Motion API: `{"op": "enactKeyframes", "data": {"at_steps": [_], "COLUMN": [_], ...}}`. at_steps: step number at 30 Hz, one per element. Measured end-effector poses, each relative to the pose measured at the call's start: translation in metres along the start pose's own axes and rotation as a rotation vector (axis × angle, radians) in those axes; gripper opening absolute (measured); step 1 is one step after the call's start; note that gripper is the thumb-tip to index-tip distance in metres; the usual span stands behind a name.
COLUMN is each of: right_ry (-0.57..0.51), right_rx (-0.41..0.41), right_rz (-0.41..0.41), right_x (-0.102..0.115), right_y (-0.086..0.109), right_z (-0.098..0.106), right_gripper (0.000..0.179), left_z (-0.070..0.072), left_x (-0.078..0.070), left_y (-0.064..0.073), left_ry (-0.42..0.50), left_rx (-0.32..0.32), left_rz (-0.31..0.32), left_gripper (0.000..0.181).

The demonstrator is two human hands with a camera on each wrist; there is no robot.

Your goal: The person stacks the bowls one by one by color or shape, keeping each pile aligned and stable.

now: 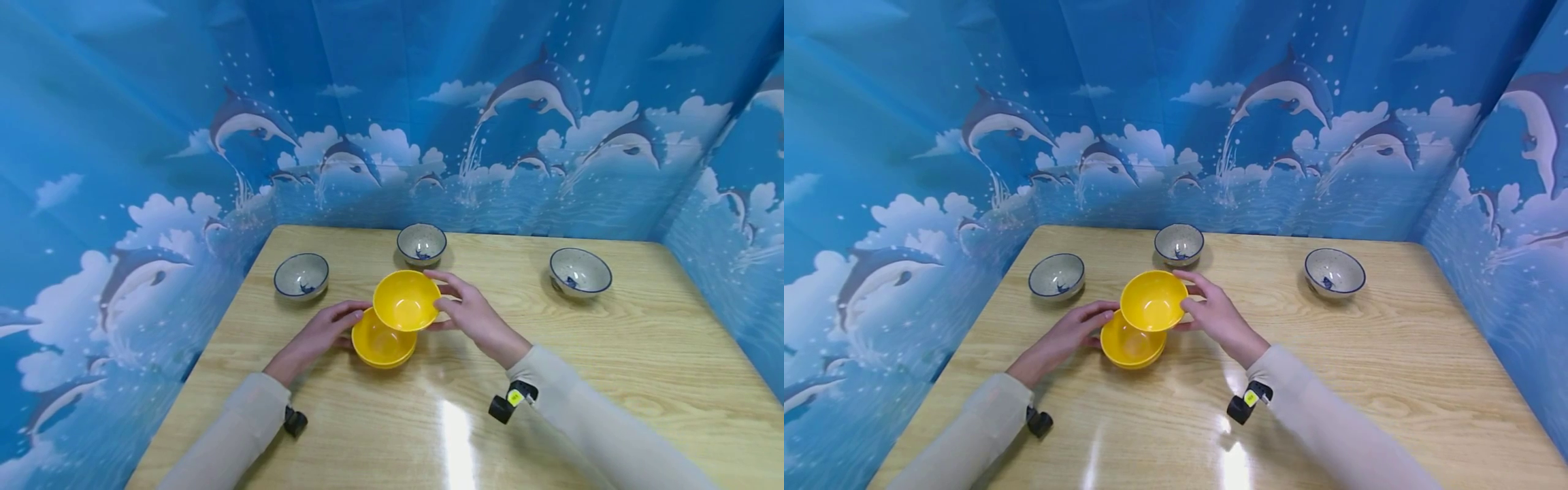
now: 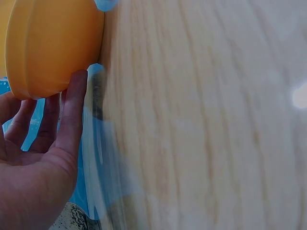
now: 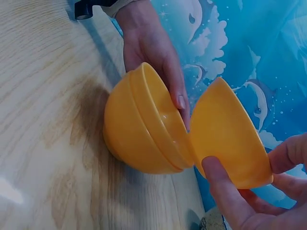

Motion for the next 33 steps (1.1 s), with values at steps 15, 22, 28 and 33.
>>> {"op": "enactKeyframes", "data": {"at_steps": [15, 22, 28, 33], "right_ry": [0.031, 0.090, 0.131, 0.173], "right_rx": [0.044, 0.047, 0.032, 0.002], "right_rz": [0.027, 0.023, 0.045, 0.045], "right_x": [-0.005, -0.010, -0.010, -0.012], "right_y": [0.000, -0.002, -0.002, -0.003], "right_z": [-0.019, -0.023, -0.026, -0.029], "right_gripper": [0.060, 0.057, 0.057, 0.057], "left_z": [0.001, 0.001, 0.001, 0.002], "left_x": [0.003, 0.001, 0.001, 0.002], "left_y": [-0.002, -0.003, -0.003, -0.002], "left_ry": [0.014, 0.028, 0.037, 0.036], "left_rx": [-0.011, 0.002, 0.002, -0.001], "left_rz": [0.010, -0.023, -0.035, -0.023], "left_gripper": [0.045, 0.042, 0.043, 0.044]}}
Point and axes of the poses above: each hand's wrist, its own y-axis away from the middle knuckle, its own z-axis out of the back of the hand, x = y × z, the point moved 9 cm from there along -y, towards the middle knuckle, and after that the axes turned 9 degrees about -y, right-handed, at the moved point
